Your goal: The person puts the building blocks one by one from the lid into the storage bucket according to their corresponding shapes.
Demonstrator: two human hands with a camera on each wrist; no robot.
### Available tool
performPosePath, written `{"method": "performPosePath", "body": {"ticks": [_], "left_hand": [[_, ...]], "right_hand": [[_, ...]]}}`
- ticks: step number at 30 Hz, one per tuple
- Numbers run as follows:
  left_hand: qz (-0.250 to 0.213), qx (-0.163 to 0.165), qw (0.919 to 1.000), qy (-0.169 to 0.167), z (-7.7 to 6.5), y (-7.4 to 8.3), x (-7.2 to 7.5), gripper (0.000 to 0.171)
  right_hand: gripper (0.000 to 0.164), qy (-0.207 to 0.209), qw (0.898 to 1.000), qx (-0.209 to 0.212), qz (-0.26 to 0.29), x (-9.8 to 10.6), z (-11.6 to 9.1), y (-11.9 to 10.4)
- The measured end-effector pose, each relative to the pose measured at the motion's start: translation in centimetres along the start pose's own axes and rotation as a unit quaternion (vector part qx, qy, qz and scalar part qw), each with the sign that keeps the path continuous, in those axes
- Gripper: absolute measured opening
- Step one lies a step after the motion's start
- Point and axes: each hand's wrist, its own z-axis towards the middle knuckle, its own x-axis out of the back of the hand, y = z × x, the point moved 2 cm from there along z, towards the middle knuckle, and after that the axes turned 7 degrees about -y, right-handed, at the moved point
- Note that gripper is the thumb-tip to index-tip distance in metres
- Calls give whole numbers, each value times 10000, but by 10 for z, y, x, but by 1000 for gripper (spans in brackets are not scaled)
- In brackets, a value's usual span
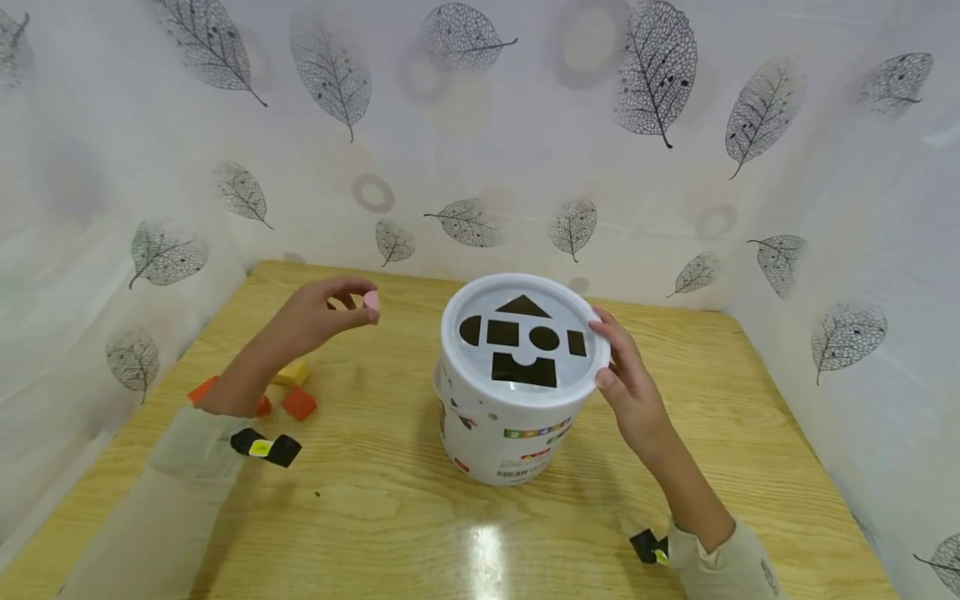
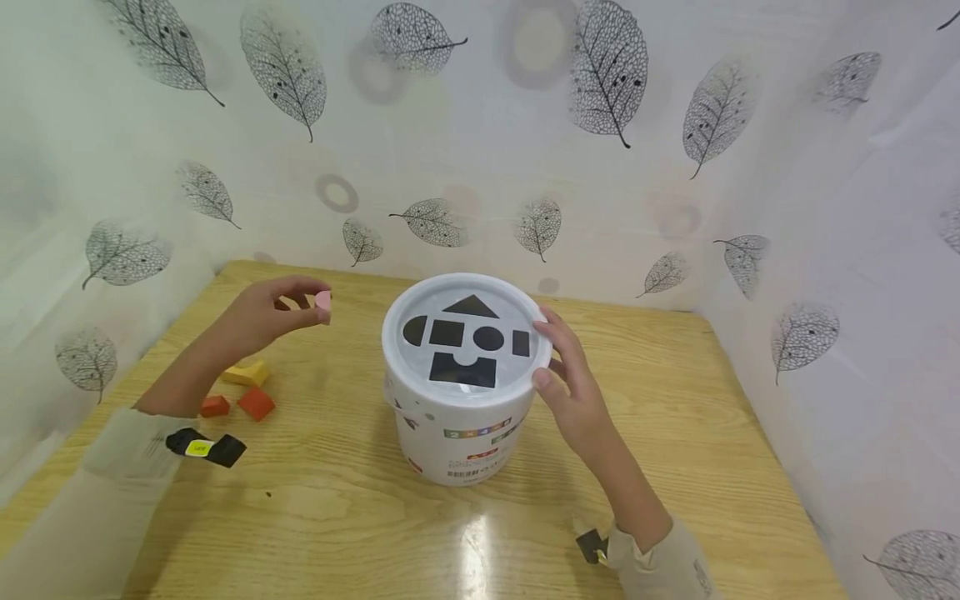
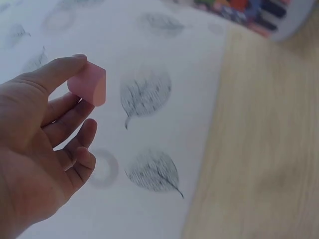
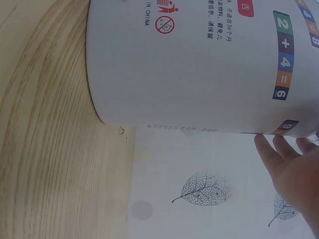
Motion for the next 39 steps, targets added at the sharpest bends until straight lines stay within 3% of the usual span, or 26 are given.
{"method": "performPosePath", "body": {"ticks": [7, 14, 20, 27, 39], "left_hand": [[-151, -449, 9988, 90, -5, 48, -4, 44], [-536, -961, 9938, 128, -5, 82, -9, 41], [-679, -1216, 9901, -150, -1, 105, -20, 40], [-494, -1495, 9860, -542, 7, 118, -34, 39], [-221, -1421, 9850, -955, 16, 118, -42, 38]], "right_hand": [[55, 20, 10000, -8, -16, 1, 0, 0], [54, 27, 10000, 59, 23, 1, 0, 0], [53, 6, 10000, 44, 32, 2, 0, 0], [52, 13, 10000, 62, -25, 0, 0, 0], [51, 44, 10000, 31, -59, 0, 1, 0]]}}
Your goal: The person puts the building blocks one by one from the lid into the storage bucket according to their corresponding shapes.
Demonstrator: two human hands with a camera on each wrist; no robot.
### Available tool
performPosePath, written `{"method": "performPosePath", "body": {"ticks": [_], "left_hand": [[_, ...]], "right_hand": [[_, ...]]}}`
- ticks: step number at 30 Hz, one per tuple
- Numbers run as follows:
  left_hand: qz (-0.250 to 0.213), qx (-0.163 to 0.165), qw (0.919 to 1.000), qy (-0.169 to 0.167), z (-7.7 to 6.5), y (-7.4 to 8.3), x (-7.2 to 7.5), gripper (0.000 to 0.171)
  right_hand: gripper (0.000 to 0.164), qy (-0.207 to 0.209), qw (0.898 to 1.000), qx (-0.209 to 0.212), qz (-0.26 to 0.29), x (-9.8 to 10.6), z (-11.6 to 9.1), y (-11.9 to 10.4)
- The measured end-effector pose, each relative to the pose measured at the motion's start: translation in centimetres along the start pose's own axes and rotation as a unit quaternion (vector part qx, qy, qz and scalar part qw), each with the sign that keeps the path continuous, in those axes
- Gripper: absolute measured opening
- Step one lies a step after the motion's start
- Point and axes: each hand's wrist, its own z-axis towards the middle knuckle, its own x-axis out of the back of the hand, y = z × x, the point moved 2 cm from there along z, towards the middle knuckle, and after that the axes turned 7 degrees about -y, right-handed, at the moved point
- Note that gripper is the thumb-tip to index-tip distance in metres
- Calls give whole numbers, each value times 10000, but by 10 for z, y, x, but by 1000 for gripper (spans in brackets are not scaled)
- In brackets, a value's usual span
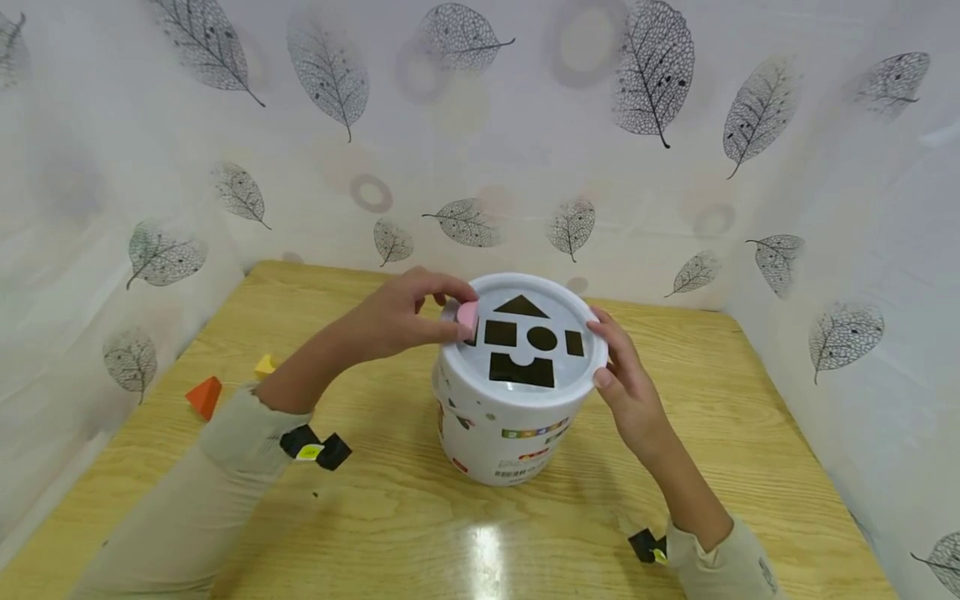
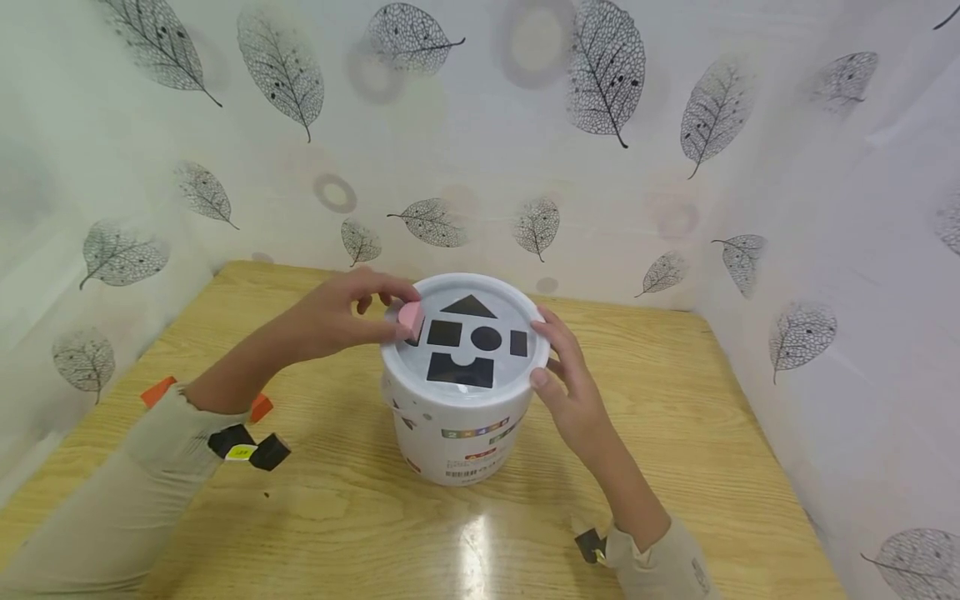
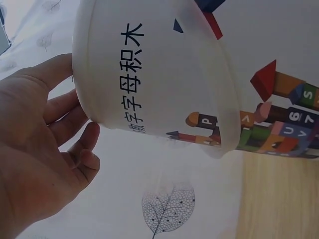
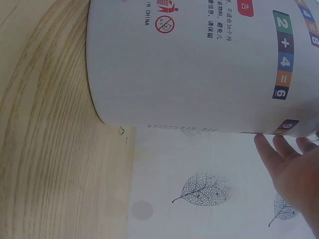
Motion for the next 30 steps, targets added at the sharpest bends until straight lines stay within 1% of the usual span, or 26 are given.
{"method": "performPosePath", "body": {"ticks": [6, 11, 17, 20, 23, 26, 30], "left_hand": [[124, 47, 9999, -44, -1, 1, -1, 40], [115, 26, 9999, -46, -1, 0, -1, 42], [49, -18, 9999, 150, -6, -4, 2, 43], [45, -70, 9993, 354, -14, -7, 7, 40], [72, -89, 9983, 580, -25, -12, 13, 37], [184, 40, 9965, 809, -39, -21, 17, 35], [335, 423, 9920, 1143, -60, -37, 22, 37]], "right_hand": [[51, 41, 10000, -5, -11, -1, 0, 0], [51, 63, 10000, 53, -26, -1, 0, 0], [53, -53, 10000, -20, 12, 0, 0, -1], [54, -53, 10000, -7, 48, 1, 0, 0], [54, -40, 9999, 45, 85, 1, 0, 1], [54, -23, 9999, 72, 126, 1, 0, 1], [53, 8, 9997, 146, 178, -1, 1, -1]]}}
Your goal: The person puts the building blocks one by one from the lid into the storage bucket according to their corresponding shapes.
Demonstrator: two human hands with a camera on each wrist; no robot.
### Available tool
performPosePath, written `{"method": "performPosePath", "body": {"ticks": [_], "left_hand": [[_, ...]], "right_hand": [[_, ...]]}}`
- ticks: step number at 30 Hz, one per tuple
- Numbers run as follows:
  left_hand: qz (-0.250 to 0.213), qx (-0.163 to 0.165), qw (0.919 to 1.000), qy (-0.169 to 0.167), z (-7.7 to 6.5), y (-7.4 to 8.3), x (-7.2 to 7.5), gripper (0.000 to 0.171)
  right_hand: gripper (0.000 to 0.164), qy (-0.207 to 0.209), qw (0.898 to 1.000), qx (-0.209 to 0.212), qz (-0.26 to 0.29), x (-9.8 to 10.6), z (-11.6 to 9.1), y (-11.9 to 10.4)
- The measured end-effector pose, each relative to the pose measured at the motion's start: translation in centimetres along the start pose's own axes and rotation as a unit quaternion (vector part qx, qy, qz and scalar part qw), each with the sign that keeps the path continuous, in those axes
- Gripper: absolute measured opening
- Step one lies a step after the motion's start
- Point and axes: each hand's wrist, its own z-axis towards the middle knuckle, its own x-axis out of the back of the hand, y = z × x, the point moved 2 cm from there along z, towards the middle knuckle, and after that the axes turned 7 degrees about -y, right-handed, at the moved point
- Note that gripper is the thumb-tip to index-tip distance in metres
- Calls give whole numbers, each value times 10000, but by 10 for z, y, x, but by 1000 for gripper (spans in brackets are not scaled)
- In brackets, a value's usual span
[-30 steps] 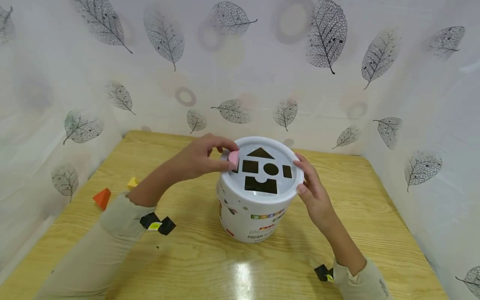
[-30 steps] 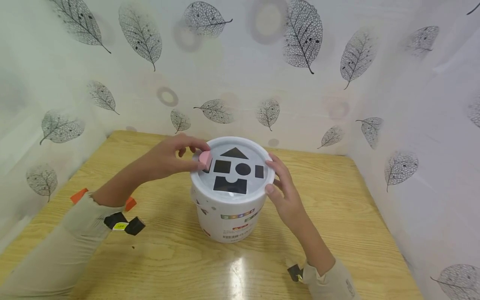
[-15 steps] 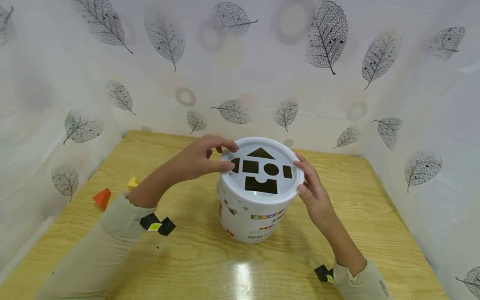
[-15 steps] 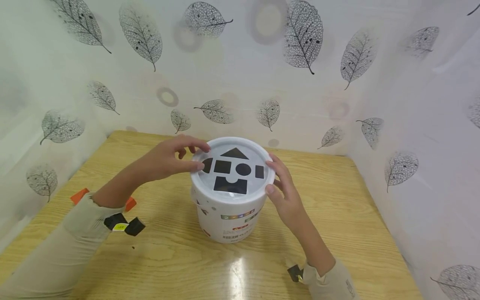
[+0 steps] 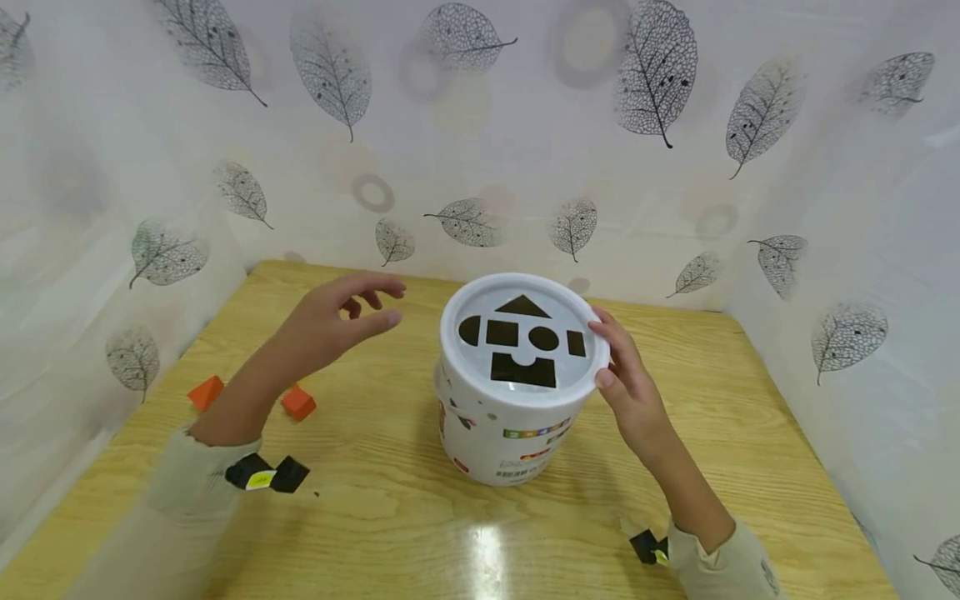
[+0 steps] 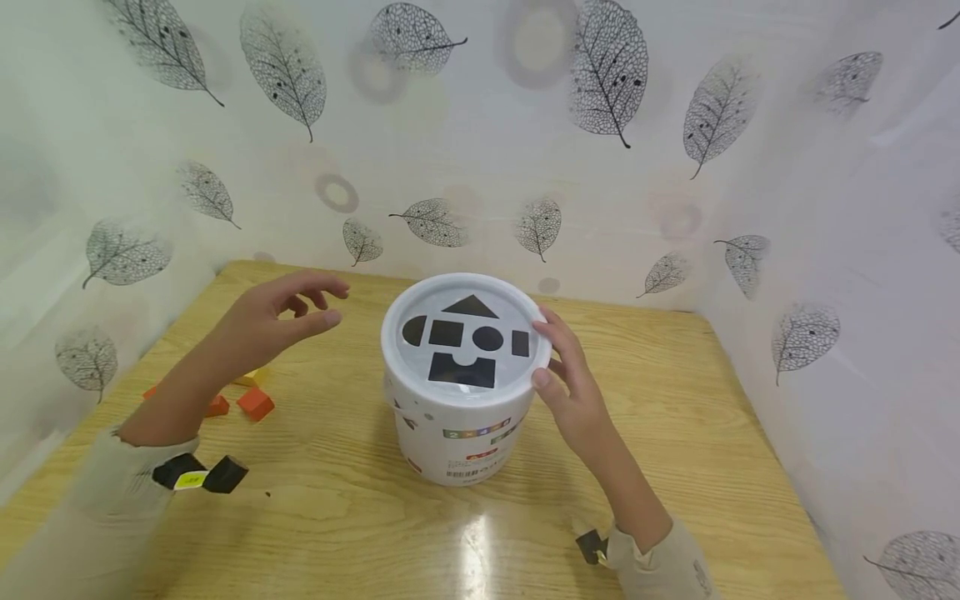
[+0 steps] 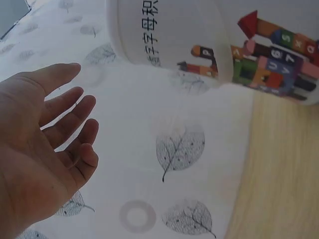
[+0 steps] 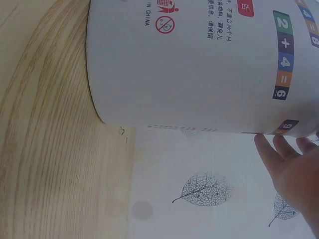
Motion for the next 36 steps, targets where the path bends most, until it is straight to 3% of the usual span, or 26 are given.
{"method": "performPosePath", "body": {"ticks": [8, 15, 22, 28, 36], "left_hand": [[101, 884, 9950, 461, -38, -50, 16, 40], [474, 1400, 9866, 690, -69, -89, 23, 50], [529, 2049, 9750, 675, -93, -122, 26, 60], [745, 2257, 9697, 565, -105, -148, 28, 65], [899, 2436, 9657, 86, -110, -170, 34, 65]], "right_hand": [[51, 35, 10000, 67, 30, -1, 0, -3], [51, 58, 10000, -64, 11, -1, -1, -2], [50, 0, 10000, -53, -14, -2, 0, -1], [51, -22, 9999, -119, -49, -1, 0, 0], [55, -84, 9998, -164, -54, 1, -1, 0]]}}
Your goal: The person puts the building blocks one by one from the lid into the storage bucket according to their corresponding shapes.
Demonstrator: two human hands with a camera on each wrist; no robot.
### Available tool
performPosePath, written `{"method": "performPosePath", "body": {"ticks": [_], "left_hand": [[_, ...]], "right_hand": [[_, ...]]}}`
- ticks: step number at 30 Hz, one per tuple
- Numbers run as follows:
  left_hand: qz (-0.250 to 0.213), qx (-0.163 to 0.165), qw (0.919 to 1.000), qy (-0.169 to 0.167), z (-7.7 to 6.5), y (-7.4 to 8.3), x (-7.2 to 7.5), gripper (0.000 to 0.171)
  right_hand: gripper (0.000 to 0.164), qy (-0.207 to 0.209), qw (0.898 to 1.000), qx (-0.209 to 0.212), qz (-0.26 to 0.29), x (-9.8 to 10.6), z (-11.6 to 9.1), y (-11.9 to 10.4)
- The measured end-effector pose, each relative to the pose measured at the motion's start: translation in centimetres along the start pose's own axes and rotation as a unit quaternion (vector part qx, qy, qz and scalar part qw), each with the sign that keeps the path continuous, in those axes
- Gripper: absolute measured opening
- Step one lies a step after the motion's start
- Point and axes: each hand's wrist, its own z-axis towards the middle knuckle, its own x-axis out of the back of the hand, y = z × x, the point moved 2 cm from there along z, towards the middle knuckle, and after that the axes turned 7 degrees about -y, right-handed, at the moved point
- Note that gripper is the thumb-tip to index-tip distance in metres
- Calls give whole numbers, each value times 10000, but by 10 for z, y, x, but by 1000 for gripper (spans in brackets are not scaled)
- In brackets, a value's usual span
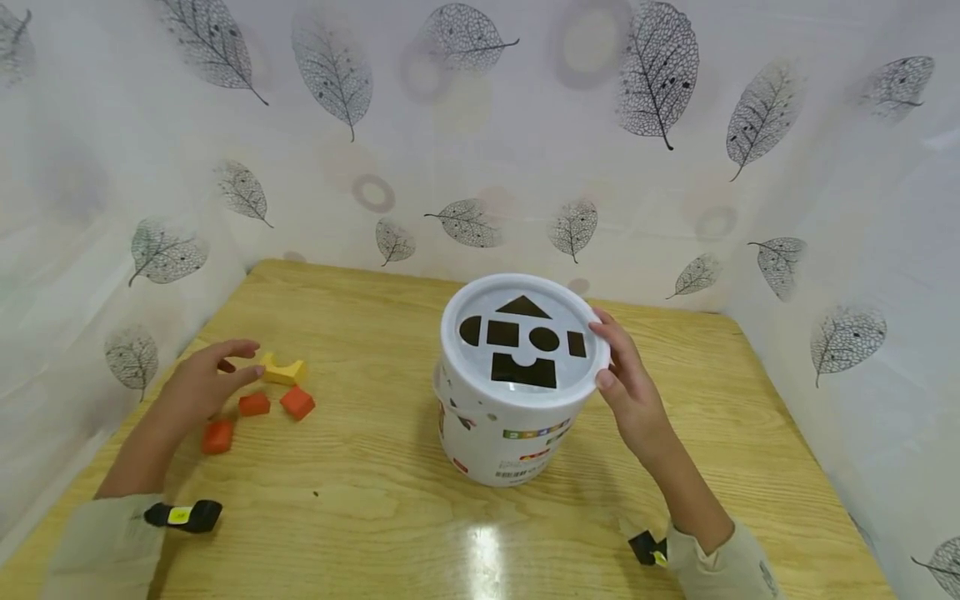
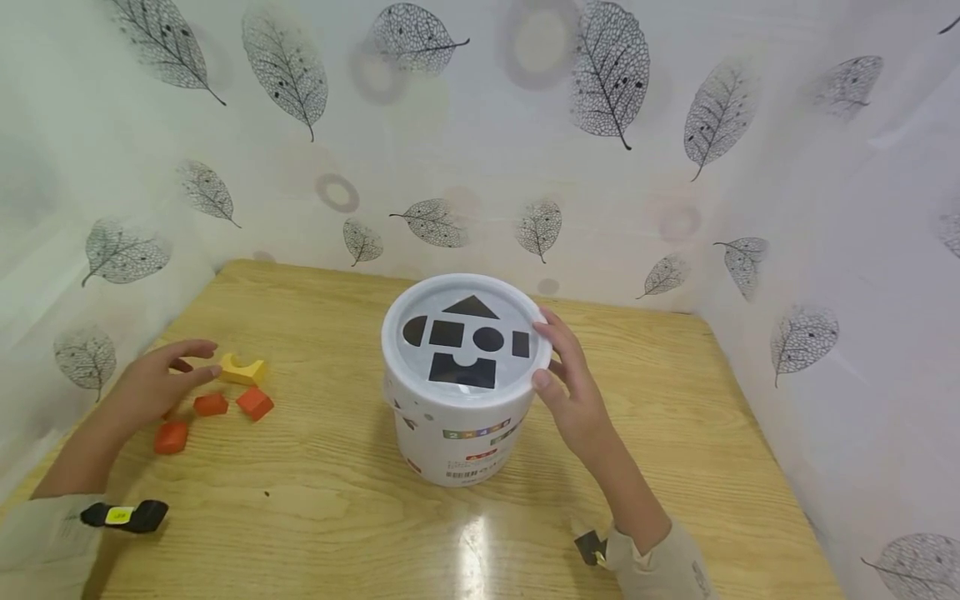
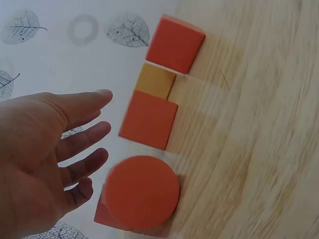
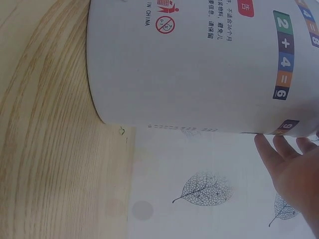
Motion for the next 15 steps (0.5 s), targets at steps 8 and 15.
{"method": "performPosePath", "body": {"ticks": [8, 15], "left_hand": [[237, 132, 9986, -453, 14, -11, 0, 71], [608, 197, 9964, -562, 22, -12, 2, 70]], "right_hand": [[56, 37, 10000, 14, 25, 0, 0, 0], [53, 27, 10000, 54, 62, 0, 0, 1]]}}
